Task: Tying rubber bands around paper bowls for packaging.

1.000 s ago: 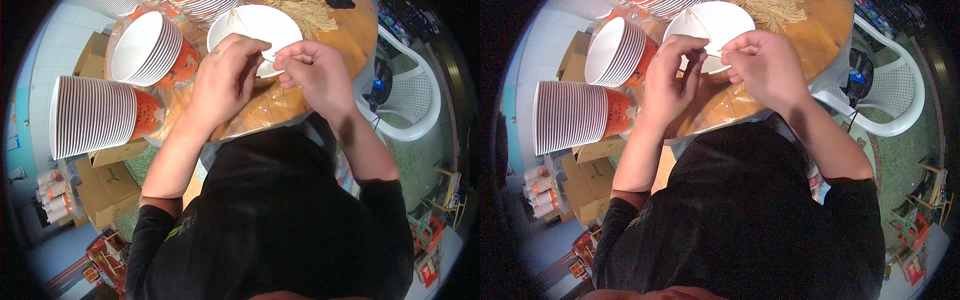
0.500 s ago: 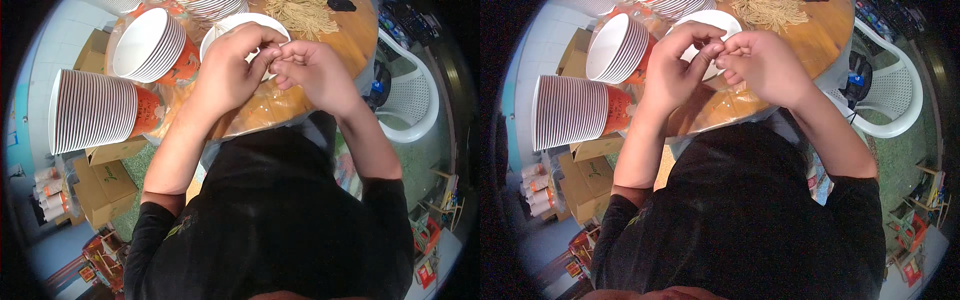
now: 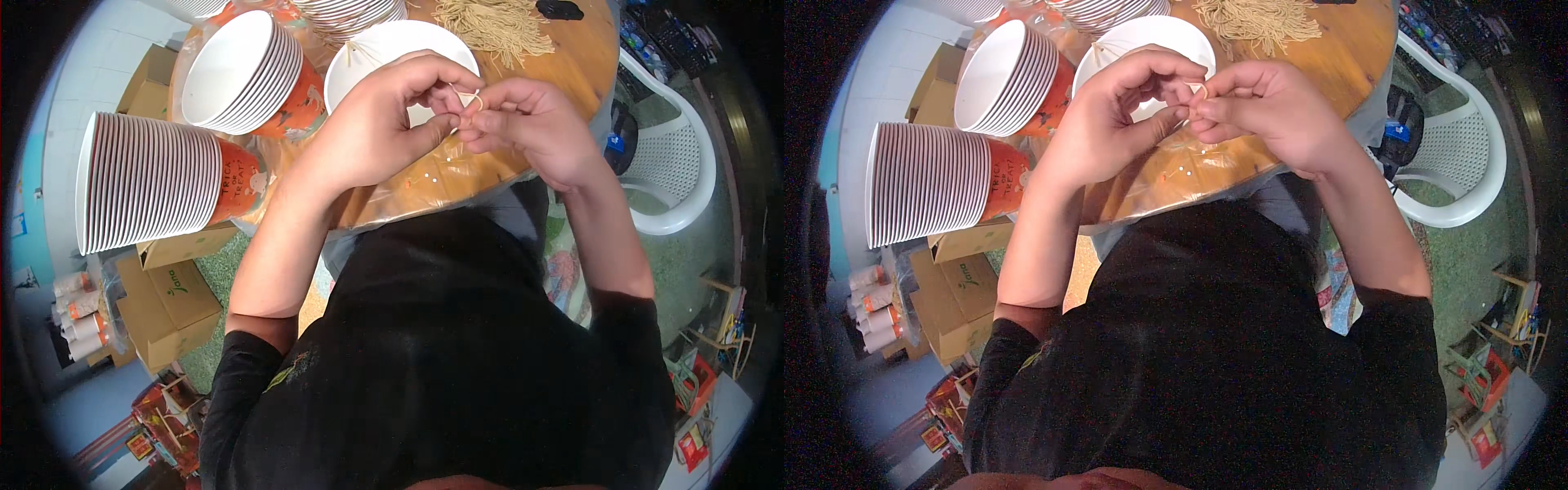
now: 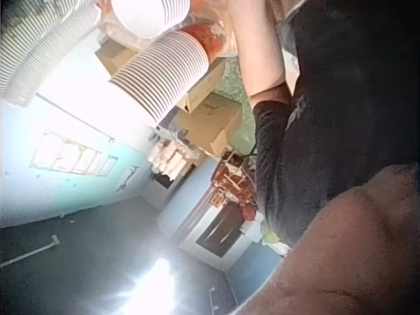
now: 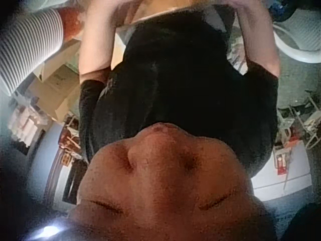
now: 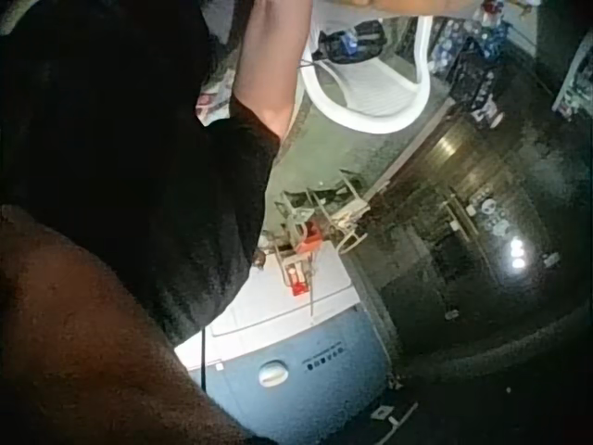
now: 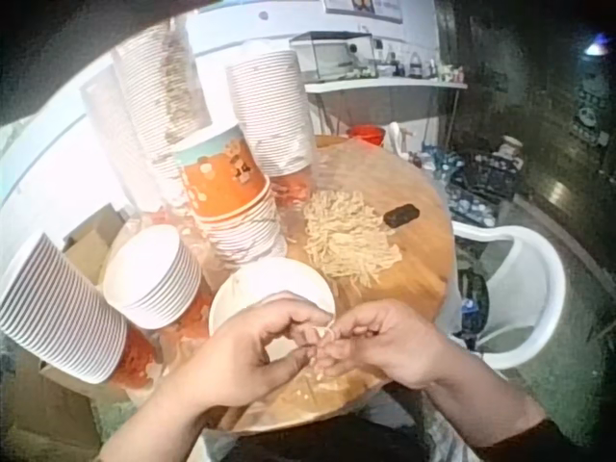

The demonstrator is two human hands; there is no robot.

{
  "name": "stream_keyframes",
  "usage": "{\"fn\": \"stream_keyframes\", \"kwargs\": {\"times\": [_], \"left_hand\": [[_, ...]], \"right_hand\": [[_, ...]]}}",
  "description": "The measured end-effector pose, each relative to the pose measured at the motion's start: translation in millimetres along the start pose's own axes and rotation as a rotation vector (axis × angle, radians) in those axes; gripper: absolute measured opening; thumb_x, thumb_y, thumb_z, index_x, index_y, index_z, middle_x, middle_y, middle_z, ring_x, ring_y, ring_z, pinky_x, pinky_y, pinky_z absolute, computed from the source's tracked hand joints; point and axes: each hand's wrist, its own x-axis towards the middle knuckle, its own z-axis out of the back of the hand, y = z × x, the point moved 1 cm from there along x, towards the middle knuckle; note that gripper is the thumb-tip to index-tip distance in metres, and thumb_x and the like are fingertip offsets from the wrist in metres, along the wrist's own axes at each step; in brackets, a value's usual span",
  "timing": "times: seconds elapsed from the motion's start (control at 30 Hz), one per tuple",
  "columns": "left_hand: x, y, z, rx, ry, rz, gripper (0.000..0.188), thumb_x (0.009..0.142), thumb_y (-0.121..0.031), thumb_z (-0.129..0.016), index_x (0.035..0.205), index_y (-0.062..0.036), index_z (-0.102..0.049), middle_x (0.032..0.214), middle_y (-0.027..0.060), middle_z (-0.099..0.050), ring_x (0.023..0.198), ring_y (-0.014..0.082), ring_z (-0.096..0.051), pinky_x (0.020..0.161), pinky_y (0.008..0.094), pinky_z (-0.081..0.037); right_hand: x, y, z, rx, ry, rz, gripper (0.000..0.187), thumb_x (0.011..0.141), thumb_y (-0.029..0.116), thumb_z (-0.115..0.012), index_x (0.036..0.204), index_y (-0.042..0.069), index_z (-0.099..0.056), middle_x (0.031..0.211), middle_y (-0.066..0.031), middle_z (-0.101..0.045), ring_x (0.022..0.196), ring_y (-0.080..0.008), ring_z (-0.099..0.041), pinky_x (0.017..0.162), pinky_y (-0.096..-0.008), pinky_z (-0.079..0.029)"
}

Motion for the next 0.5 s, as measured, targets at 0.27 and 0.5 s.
{"fn": "stream_keyframes", "kwargs": {"times": [0.27,0.5], "left_hand": [[2.4,-0.7,-5.4,-0.01,0.02,0.11,0.038,0.101,0.012,-0.073,0.138,0.0023,-0.07,0.118,0.0012,-0.073,0.111,0.0099,-0.068,0.104,0.0293,-0.057],[7.5,0.5,-7.2,-0.003,-0.009,0.1,0.041,0.1,0.014,-0.073,0.138,0.0022,-0.07,0.116,0.0001,-0.071,0.109,0.0096,-0.067,0.105,0.029,-0.057]], "right_hand": [[-10.7,6.5,-17.9,-0.358,-0.149,0.051,0.014,0.102,0.006,-0.08,0.11,-0.005,-0.079,0.102,-0.0081,-0.082,0.088,-0.0141,-0.077,0.081,-0.0284,-0.062],[-25.2,13.5,-44.3,-0.871,-0.368,0.292,0.013,0.102,0.005,-0.08,0.111,-0.004,-0.08,0.101,-0.0024,-0.08,0.082,-0.0103,-0.07,0.077,-0.0269,-0.058]]}}
